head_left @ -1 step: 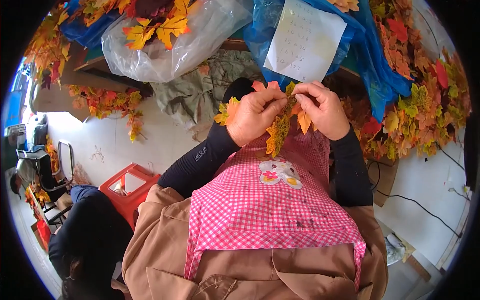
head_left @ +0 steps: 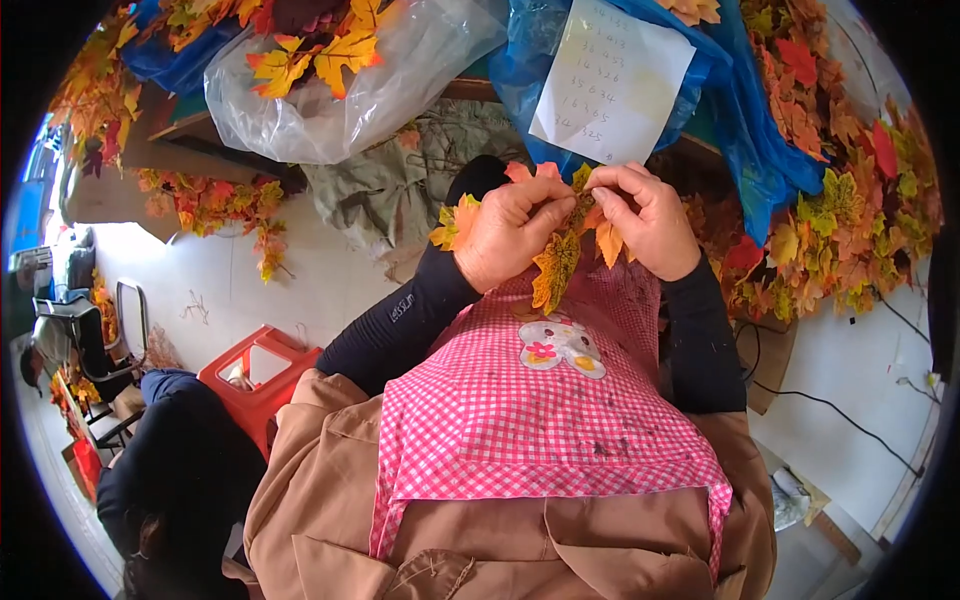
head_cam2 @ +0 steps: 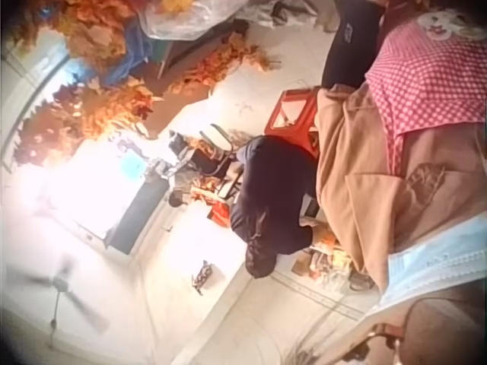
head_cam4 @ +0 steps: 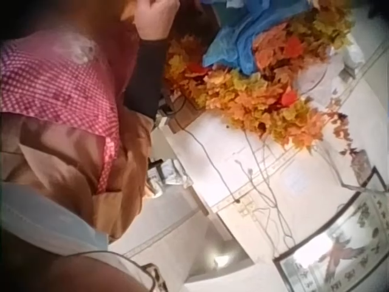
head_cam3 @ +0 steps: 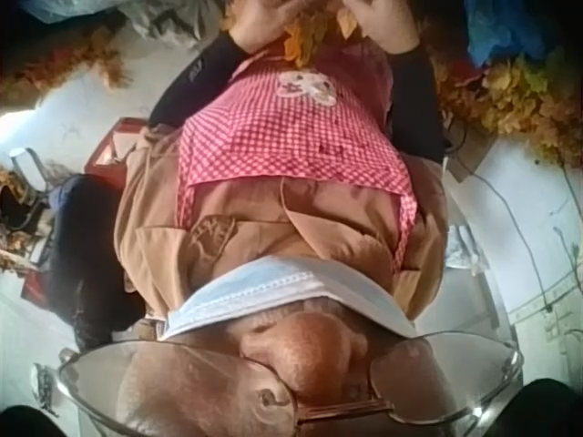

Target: Assembling a garland of artificial maple leaves by attaching individual leaves to a central plastic stem.

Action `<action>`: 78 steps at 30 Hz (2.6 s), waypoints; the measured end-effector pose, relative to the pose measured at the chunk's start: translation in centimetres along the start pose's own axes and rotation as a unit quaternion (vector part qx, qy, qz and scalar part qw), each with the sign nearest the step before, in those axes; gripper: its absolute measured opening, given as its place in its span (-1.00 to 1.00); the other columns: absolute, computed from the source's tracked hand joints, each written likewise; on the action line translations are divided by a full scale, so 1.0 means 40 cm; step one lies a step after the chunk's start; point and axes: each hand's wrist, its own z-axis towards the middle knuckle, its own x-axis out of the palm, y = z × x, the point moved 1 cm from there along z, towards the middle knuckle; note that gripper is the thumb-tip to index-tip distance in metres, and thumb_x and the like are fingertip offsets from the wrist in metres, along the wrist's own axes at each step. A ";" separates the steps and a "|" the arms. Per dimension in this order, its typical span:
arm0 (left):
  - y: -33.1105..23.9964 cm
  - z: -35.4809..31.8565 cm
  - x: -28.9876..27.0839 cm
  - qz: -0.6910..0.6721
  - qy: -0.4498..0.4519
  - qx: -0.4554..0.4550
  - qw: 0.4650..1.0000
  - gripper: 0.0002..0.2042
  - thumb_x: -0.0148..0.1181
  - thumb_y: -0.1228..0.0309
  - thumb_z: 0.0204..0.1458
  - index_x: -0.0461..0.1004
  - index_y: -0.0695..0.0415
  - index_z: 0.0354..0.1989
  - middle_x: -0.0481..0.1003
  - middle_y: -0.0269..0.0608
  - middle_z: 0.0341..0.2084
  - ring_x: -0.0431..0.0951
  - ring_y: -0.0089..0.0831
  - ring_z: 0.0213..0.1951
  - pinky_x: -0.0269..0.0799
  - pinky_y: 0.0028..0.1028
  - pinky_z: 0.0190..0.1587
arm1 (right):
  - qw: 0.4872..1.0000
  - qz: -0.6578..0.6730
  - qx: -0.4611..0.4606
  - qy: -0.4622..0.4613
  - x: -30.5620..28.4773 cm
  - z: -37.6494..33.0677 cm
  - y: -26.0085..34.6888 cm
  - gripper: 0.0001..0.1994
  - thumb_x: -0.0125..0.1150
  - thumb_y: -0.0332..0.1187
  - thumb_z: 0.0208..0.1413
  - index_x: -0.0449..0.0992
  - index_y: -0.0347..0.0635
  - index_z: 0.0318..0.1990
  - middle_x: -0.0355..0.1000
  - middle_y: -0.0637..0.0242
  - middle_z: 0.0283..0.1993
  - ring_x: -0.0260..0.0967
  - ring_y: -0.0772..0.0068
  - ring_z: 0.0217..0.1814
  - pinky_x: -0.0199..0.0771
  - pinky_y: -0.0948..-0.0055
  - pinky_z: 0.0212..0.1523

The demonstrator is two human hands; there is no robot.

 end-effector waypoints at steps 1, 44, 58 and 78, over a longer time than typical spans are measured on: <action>-0.003 0.001 0.001 -0.001 0.005 -0.007 1.000 -0.89 0.13 0.52 0.12 0.49 0.29 -0.23 0.52 -0.26 -0.48 0.50 -0.60 -0.41 0.43 -0.57 -0.33 | 1.000 -0.003 -0.006 -0.008 -0.002 0.000 -0.002 -0.87 0.10 -0.52 0.12 0.49 -0.30 -0.19 0.39 0.31 -0.29 0.38 0.51 -0.28 0.38 0.56 -0.25; -0.004 0.010 -0.001 0.133 0.007 0.085 0.987 -0.94 0.10 0.55 0.10 0.44 0.28 -0.31 0.48 -0.30 -0.53 0.42 -0.65 -0.47 0.37 -0.57 -0.38 | 0.959 -0.222 -0.172 -0.030 0.013 -0.004 -0.011 -0.93 0.15 -0.46 0.02 0.48 -0.16 -0.32 0.43 0.26 -0.37 0.35 0.18 -0.22 0.25 0.26 -0.04; 0.013 0.023 0.008 0.005 0.003 0.021 1.000 -0.91 0.05 0.56 0.14 0.44 0.31 -0.25 0.44 -0.38 -0.49 0.40 -0.67 -0.44 0.35 -0.61 -0.35 | 0.994 -0.021 -0.048 -0.093 0.021 -0.012 -0.032 -0.92 0.07 -0.52 0.16 0.45 -0.31 -0.23 0.39 0.29 -0.33 0.39 0.50 -0.33 0.36 0.54 -0.29; 0.032 0.016 0.013 -0.066 -0.012 -0.005 0.998 -0.92 0.09 0.53 0.14 0.45 0.29 -0.27 0.44 -0.37 -0.52 0.40 -0.68 -0.44 0.36 -0.62 -0.35 | 0.994 -0.027 -0.050 -0.096 0.027 -0.012 -0.030 -0.90 0.08 -0.52 0.14 0.45 -0.31 -0.21 0.42 0.24 -0.30 0.41 0.44 -0.32 0.38 0.52 -0.27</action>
